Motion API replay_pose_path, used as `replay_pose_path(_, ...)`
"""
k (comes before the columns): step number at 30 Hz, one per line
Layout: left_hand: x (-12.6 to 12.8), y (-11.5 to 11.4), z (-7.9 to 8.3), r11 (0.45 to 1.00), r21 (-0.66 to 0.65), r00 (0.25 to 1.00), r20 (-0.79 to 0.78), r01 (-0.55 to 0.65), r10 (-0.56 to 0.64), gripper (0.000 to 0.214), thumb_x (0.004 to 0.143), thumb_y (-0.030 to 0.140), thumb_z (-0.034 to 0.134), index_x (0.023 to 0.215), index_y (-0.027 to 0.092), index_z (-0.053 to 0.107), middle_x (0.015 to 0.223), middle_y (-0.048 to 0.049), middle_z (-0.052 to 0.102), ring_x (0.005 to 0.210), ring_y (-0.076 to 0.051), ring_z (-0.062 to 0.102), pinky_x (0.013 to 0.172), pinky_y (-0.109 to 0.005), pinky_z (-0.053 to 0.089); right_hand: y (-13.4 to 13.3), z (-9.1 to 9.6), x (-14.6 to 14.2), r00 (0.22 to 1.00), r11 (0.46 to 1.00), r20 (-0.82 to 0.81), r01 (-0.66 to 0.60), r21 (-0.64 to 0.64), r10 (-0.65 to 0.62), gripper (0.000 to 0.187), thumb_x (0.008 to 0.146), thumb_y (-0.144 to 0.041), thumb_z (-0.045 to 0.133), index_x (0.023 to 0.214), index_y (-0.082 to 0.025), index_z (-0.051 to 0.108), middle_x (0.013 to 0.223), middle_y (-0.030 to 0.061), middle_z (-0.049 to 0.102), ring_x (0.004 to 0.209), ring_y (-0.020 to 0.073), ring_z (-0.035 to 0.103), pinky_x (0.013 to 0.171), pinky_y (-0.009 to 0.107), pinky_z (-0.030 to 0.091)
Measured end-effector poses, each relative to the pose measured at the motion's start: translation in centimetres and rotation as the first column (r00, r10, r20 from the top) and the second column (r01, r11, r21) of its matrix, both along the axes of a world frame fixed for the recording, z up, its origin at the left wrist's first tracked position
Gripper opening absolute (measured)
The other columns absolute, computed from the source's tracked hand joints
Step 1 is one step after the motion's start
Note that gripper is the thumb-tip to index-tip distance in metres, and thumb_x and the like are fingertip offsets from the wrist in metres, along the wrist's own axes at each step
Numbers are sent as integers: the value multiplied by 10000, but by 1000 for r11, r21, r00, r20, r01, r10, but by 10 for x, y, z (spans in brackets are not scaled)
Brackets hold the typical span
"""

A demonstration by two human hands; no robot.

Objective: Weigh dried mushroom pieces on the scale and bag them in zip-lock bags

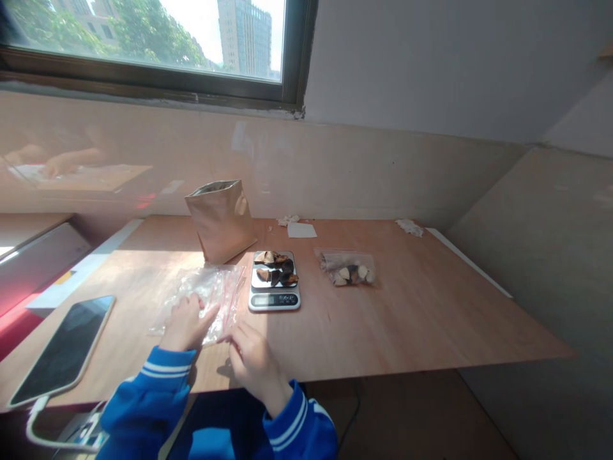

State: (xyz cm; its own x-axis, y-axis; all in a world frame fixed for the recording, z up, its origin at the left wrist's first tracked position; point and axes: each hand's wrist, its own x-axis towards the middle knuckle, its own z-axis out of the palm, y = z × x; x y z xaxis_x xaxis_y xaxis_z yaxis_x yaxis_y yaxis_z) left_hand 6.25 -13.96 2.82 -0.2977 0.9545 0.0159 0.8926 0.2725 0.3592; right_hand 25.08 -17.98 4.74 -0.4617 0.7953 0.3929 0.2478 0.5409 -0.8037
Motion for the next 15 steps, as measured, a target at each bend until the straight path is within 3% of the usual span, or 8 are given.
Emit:
replay_pose_path(5, 15, 2, 10, 992, -127, 971, -236, 17, -47, 320, 941, 301, 344, 1008, 161, 623, 1039, -171, 603, 988, -344, 582, 804, -490, 441, 0, -4, -1, 1000, 1000, 5, 5, 5, -5, 308, 864, -52, 414, 960, -229, 646, 847, 19, 604, 765, 162, 584, 691, 266, 489)
replay_pose_path(11, 23, 6, 20, 994, -106, 993, -118, 1, -13, 497, 921, 573, 363, 895, 157, 633, 978, -164, 626, 962, -336, 598, 816, -486, 444, 0, -9, -2, 1000, 1000, 3, 3, 2, -3, 313, 857, -45, 425, 975, -227, 651, 860, 17, 622, 770, 159, 595, 698, 264, 498)
replay_pose_path(15, 30, 11, 24, 987, -158, 988, -152, -10, -14, 412, 932, 466, 361, 1023, 185, 648, 1031, -163, 630, 989, -351, 598, 807, -497, 443, -1, -8, -1, 1000, 1000, 0, -6, -19, 6, 314, 863, -47, 426, 985, -229, 651, 890, 17, 638, 772, 155, 601, 717, 264, 503)
